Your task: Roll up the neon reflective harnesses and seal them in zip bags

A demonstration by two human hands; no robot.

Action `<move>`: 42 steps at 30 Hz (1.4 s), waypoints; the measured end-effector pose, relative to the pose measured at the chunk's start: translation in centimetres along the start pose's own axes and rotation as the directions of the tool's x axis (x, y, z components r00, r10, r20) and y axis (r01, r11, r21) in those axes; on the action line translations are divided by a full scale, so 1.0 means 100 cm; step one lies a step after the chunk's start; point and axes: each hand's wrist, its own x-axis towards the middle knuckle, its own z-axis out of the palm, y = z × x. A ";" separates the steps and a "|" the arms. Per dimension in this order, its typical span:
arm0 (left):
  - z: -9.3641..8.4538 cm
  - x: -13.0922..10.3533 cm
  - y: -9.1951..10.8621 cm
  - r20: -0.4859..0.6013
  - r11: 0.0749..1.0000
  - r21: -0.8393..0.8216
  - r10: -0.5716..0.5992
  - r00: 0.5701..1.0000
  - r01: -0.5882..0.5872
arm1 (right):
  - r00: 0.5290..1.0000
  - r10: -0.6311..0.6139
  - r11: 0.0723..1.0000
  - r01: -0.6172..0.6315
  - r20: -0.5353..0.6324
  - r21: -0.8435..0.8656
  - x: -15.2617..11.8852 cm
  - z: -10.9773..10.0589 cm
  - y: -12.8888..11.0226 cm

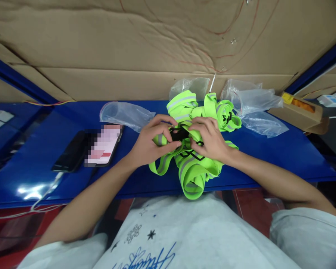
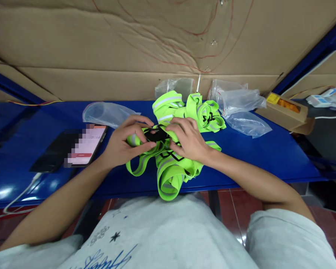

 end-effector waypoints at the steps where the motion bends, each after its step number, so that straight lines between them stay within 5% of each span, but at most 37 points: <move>1: 0.000 0.000 -0.001 -0.026 0.998 -0.050 -0.043 0.999 0.041 | 1.000 0.010 0.999 -0.010 -0.010 0.035 0.001 -0.001 0.000; 7: 0.000 0.000 -0.007 0.112 0.794 -0.515 -0.310 0.944 0.322 | 0.976 0.175 0.931 -0.122 -0.128 0.345 0.006 -0.010 0.006; 9: 0.003 -0.001 -0.006 0.104 0.856 -0.413 -0.294 0.950 0.311 | 0.953 0.263 0.891 -0.180 -0.151 0.416 0.007 -0.009 0.007; 12: 0.010 -0.004 -0.002 0.034 0.994 0.048 -0.098 0.995 0.096 | 0.927 0.330 0.878 -0.232 -0.177 0.419 0.005 -0.005 0.006; 15: 0.019 -0.010 0.000 0.078 0.946 0.319 0.032 0.996 -0.056 | 0.946 0.248 0.932 -0.173 -0.211 0.317 0.003 -0.005 -0.001; 20: 0.029 -0.016 -0.001 0.155 0.853 0.518 -0.013 0.988 -0.070 | 0.967 0.106 0.991 -0.082 -0.234 0.110 0.000 -0.009 -0.008; 26: 0.029 -0.015 0.000 0.101 0.795 0.602 0.019 0.995 -0.076 | 0.984 -0.007 0.997 -0.006 -0.180 -0.072 0.002 -0.007 -0.003; 30: 0.026 -0.014 -0.002 0.127 0.765 0.628 0.085 0.988 -0.146 | 0.982 -0.188 0.948 0.190 0.031 -0.254 0.006 -0.013 -0.008; 35: 0.029 -0.015 -0.004 0.136 0.744 0.633 0.166 0.977 -0.215 | 0.964 -0.113 0.948 0.177 0.239 -0.265 0.004 -0.017 -0.012; 42: 0.015 -0.007 -0.002 -0.064 0.931 0.362 0.072 0.995 -0.044 | 0.977 -0.205 0.844 0.207 0.059 -0.495 0.009 -0.031 -0.002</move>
